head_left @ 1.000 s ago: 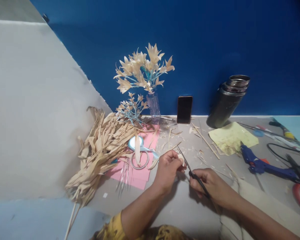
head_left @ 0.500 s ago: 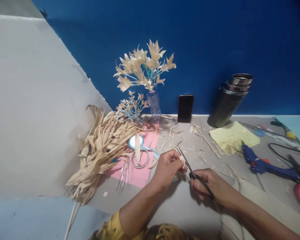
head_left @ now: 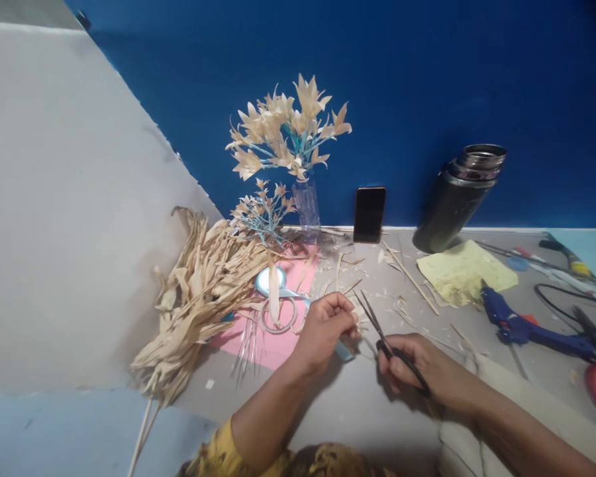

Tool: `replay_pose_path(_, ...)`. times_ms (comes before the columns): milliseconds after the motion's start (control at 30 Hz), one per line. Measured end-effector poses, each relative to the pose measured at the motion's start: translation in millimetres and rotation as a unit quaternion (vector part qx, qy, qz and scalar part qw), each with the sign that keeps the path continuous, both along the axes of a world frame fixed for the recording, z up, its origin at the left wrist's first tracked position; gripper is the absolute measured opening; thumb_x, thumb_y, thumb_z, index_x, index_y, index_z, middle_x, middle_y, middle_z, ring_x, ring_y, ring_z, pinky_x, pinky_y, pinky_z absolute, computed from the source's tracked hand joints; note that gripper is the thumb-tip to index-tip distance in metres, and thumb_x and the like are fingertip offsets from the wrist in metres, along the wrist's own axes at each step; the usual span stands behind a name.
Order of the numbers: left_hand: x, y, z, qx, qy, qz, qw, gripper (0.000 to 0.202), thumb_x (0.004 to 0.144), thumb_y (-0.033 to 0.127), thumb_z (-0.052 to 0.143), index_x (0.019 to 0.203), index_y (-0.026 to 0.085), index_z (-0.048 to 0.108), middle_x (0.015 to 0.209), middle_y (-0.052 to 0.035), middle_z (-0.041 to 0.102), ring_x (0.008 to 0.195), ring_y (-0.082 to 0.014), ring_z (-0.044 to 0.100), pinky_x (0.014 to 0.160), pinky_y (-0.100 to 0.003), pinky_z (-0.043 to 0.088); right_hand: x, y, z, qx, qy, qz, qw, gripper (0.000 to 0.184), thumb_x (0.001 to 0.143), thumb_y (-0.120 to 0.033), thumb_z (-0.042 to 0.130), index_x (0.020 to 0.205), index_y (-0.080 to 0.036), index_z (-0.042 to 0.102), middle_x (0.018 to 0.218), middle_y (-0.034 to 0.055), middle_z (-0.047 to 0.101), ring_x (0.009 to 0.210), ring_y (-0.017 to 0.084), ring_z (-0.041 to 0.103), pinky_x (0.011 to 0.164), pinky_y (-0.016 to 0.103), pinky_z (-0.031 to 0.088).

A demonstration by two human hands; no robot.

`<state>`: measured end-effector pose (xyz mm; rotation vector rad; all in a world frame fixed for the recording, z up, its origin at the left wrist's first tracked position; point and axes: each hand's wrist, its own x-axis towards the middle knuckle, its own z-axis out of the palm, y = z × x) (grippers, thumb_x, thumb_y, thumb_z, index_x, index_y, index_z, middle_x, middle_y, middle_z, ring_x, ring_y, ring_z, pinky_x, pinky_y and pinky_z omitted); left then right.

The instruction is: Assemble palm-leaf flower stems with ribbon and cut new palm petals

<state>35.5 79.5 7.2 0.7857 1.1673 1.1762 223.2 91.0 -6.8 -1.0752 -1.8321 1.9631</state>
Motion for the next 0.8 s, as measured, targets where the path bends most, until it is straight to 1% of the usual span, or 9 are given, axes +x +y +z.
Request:
replay_pose_path(100, -6, 0, 1.0, -0.004, 0.017, -0.046, 0.999, 0.011, 0.062, 0.017, 0.065, 0.067, 0.018, 0.055, 0.047, 0.0024, 0.053, 0.046, -0.0103, 0.049, 0.05, -0.022, 0.037, 0, -1, 1.6, 0.002, -0.017, -0.006, 1.0, 0.032, 0.076, -0.046, 0.065, 0.065, -0.019, 0.052, 0.054, -0.0028, 0.053, 0.049, 0.01, 0.042, 0.047, 0.021, 0.031)
replay_pose_path(200, -9, 0, 1.8, -0.004, 0.028, -0.079, 0.996, 0.009, 0.059, 0.015, 0.062, 0.065, 0.018, 0.056, 0.046, 0.0014, 0.054, 0.046, -0.0114, 0.052, 0.05, -0.023, 0.036, 1, -1, -1.8, -0.006, -0.039, -0.004, 0.999, 0.028, 0.074, -0.04, 0.063, 0.061, -0.019, 0.051, 0.05, -0.002, 0.055, 0.046, 0.01, 0.042, 0.046, 0.021, 0.031)
replay_pose_path(333, -11, -1, 1.9, -0.011, -0.01, -0.075, 0.997, 0.012, 0.062, 0.02, 0.065, 0.066, 0.018, 0.054, 0.048, 0.0019, 0.054, 0.049, -0.0118, 0.054, 0.056, -0.025, 0.041, 3, 0, -6.8, 0.002, -0.042, -0.001, 0.999, 0.028, 0.074, -0.042, 0.062, 0.06, -0.019, 0.051, 0.047, -0.0019, 0.055, 0.044, 0.009, 0.041, 0.044, 0.021, 0.029)
replay_pose_path(467, -13, -1, 0.6, -0.019, -0.039, -0.077, 0.996, 0.012, 0.061, 0.019, 0.064, 0.066, 0.018, 0.054, 0.054, 0.0003, 0.058, 0.052, -0.0127, 0.056, 0.059, -0.027, 0.043, 2, -2, -2.8, -0.007, -0.034, 0.011, 0.999, 0.027, 0.074, -0.04, 0.063, 0.061, -0.019, 0.051, 0.05, -0.0015, 0.055, 0.046, 0.009, 0.042, 0.044, 0.02, 0.029)
replay_pose_path(600, -16, 0, 0.6, -0.019, -0.011, -0.088, 0.996, 0.008, 0.058, 0.017, 0.063, 0.063, 0.018, 0.056, 0.052, -0.0015, 0.058, 0.051, -0.0138, 0.055, 0.056, -0.026, 0.041, 1, -4, 3.0, -0.023, -0.024, 0.024, 0.999, 0.025, 0.073, -0.039, 0.064, 0.065, -0.018, 0.053, 0.053, -0.0026, 0.054, 0.046, 0.009, 0.042, 0.043, 0.02, 0.029)
replay_pose_path(700, -18, 0, 2.3, -0.018, 0.015, -0.103, 0.994, 0.007, 0.058, 0.018, 0.065, 0.061, 0.017, 0.058, 0.05, -0.0012, 0.058, 0.049, -0.0131, 0.054, 0.054, -0.026, 0.039, 1, -3, 2.5, -0.013, -0.057, 0.026, 0.998, 0.025, 0.072, -0.037, 0.063, 0.061, -0.019, 0.051, 0.05, -0.0023, 0.054, 0.045, 0.008, 0.041, 0.043, 0.02, 0.027)
replay_pose_path(800, -20, 0, 3.9, -0.015, 0.017, -0.106, 0.994, 0.008, 0.059, 0.019, 0.067, 0.062, 0.016, 0.06, 0.052, -0.0015, 0.059, 0.05, -0.0131, 0.055, 0.055, -0.025, 0.041, 2, -1, 0.1, -0.002, -0.081, 0.026, 0.996, 0.024, 0.07, -0.036, 0.062, 0.058, -0.019, 0.049, 0.049, -0.0015, 0.055, 0.044, 0.009, 0.041, 0.042, 0.02, 0.027)
